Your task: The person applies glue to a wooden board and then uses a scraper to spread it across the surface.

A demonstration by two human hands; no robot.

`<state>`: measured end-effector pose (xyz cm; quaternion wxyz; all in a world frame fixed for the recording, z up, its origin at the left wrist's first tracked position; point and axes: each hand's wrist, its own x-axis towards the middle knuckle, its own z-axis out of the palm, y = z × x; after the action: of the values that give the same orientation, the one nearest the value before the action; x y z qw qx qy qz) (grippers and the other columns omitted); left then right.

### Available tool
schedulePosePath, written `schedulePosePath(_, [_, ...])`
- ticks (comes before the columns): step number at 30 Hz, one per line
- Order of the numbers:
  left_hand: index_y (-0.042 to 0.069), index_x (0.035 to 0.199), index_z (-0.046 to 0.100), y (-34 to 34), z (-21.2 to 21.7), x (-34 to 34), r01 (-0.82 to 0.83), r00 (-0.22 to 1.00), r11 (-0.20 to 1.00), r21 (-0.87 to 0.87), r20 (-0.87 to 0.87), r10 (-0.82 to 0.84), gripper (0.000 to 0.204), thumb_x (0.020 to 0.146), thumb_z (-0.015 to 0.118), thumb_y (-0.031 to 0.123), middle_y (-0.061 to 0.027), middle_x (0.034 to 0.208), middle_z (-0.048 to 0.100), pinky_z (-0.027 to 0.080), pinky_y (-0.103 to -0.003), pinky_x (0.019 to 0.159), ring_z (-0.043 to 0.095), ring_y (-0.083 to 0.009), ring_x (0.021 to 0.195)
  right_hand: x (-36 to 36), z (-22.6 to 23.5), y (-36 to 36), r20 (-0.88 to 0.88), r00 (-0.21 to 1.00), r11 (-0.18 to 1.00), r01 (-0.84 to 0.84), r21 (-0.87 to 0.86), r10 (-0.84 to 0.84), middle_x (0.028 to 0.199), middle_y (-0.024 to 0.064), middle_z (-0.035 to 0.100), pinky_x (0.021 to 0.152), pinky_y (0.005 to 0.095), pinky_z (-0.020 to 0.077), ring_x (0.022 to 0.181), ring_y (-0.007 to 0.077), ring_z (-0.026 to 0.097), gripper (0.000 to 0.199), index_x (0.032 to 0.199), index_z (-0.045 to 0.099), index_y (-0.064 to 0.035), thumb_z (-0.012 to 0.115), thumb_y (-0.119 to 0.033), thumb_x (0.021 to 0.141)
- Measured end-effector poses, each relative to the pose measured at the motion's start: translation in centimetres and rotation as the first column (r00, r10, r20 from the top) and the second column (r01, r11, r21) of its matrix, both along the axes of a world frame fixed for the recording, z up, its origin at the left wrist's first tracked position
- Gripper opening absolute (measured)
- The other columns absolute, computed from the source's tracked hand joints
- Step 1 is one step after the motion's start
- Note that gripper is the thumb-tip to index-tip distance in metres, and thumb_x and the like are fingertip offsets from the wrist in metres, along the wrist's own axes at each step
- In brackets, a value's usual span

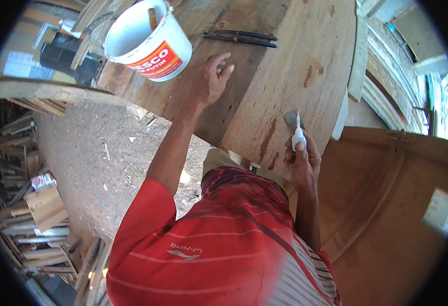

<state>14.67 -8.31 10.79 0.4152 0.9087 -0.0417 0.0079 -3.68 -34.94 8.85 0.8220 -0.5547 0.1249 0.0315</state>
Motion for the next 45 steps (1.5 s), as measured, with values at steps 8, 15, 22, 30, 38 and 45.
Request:
schedulePosePath(8, [0.002,0.122,0.068,3.3,-5.0,-10.7,-0.237,0.908,0.967,-0.091,0.334,0.254,0.028,0.096,0.072,0.013,-0.0166,0.106,0.07,0.057,-0.04,0.081,0.069,-0.0292,0.091,3.0,-1.1,0.2,-0.091,0.995,0.903,-0.007,0.431,0.051,0.108,0.0073,0.066,0.065,0.0254,0.0496,0.08,0.0102,0.06,0.046,0.146,0.053,0.0012,0.056,-0.028,0.11])
schedulePosePath(15, [0.005,0.117,0.071,3.1,-5.1,-11.4,-0.287,0.871,0.95,-0.124,0.378,0.312,0.022,0.095,0.07,0.005,-0.013,0.1,0.07,0.056,-0.037,0.078,0.069,-0.0265,0.088,5.8,-1.2,0.7,-0.021,0.996,0.964,-0.078,0.253,0.086,0.108,0.0047,0.07,0.073,0.0287,0.0522,0.084,0.0106,0.064,0.026,0.124,0.066,-0.0039,0.071,-0.011,0.1])
schedulePosePath(22, [0.004,0.113,0.073,3.0,-5.9,-11.1,-0.294,0.836,0.955,-0.043,0.472,0.279,0.018,0.096,0.067,0.002,-0.0137,0.098,0.07,0.057,-0.036,0.073,0.07,-0.0276,0.082,5.7,-2.1,1.2,-0.017,0.988,0.973,-0.146,0.178,0.151,0.1,0.0041,0.071,0.073,0.0293,0.0558,0.081,0.0117,0.066,0.019,0.116,0.068,-0.005,0.073,-0.015,0.1])
schedulePosePath(30, [0.004,0.113,0.073,2.8,-6.2,-11.3,-0.298,0.834,0.951,-0.079,0.462,0.3,0.018,0.097,0.067,0.001,-0.0142,0.099,0.072,0.058,-0.035,0.073,0.072,-0.0267,0.085,2.8,-2.5,2.8,0.139,0.968,0.93,-0.155,-0.333,0.211,0.09,0.0046,0.071,0.068,0.0245,0.0508,0.076,0.0091,0.063,0.023,0.112,0.067,-0.0012,0.07,-0.022,0.103])
schedulePosePath(38, [0.004,0.113,0.072,3.0,-6.7,-11.2,-0.297,0.813,0.951,-0.089,0.499,0.3,0.018,0.096,0.068,-0.001,-0.0128,0.098,0.072,0.056,-0.034,0.072,0.071,-0.0244,0.082,1.7,-2.5,4.4,0.158,0.947,0.842,-0.163,-0.515,0.28,0.085,0.0013,0.065,0.064,0.023,0.0457,0.071,0.006,0.055,0.019,0.107,0.066,-0.0013,0.069,-0.02,0.103])
schedulePosePath(45, [0.005,0.109,0.07,2.8,-6.2,-11.2,-0.287,0.792,0.953,-0.101,0.535,0.295,0.02,0.091,0.071,-0.004,-0.0121,0.093,0.071,0.055,-0.037,0.068,0.07,-0.0287,0.08,1.6,-2.8,4.7,0.192,0.933,0.791,-0.135,-0.597,0.304,0.083,-0.0014,0.062,0.063,0.0226,0.042,0.072,0.004,0.051,0.019,0.105,0.066,-0.0015,0.069,-0.021,0.103])
